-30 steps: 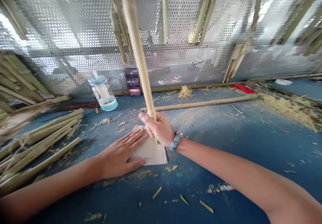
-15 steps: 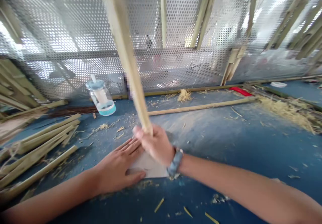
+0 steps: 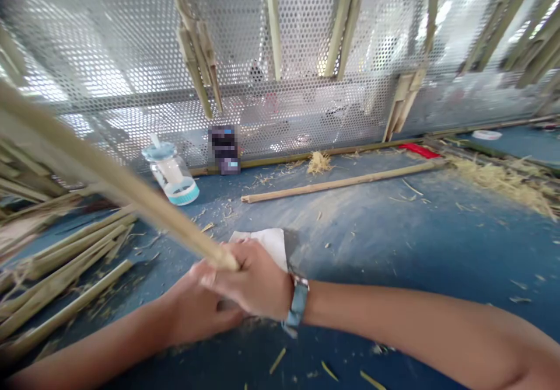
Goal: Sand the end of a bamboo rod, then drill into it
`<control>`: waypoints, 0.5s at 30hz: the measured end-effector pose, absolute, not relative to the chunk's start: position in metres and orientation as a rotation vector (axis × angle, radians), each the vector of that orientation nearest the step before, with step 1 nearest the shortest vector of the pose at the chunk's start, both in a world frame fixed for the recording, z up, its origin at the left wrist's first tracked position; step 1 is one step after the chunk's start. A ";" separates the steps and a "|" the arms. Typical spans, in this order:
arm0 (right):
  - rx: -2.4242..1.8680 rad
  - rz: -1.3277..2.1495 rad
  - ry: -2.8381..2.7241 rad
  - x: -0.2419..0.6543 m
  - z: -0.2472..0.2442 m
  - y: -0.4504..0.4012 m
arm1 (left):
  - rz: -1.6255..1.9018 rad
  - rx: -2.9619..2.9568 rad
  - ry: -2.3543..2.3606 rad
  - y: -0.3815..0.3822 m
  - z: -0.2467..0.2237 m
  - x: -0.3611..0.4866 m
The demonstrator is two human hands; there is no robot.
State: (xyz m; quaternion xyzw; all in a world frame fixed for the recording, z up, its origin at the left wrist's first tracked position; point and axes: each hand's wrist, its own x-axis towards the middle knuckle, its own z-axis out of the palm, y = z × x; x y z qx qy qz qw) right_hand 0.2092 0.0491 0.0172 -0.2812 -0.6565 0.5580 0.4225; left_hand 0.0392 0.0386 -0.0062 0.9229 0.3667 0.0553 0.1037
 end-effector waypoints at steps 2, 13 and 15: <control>-0.846 1.362 -1.446 0.213 0.018 0.065 | 0.069 2.718 1.096 0.039 -0.005 0.039; -0.905 1.367 -1.392 0.207 0.020 0.065 | 0.011 2.722 1.114 0.038 -0.001 0.042; -0.978 1.295 -1.234 0.209 0.022 0.069 | -0.002 2.724 1.097 0.038 -0.001 0.041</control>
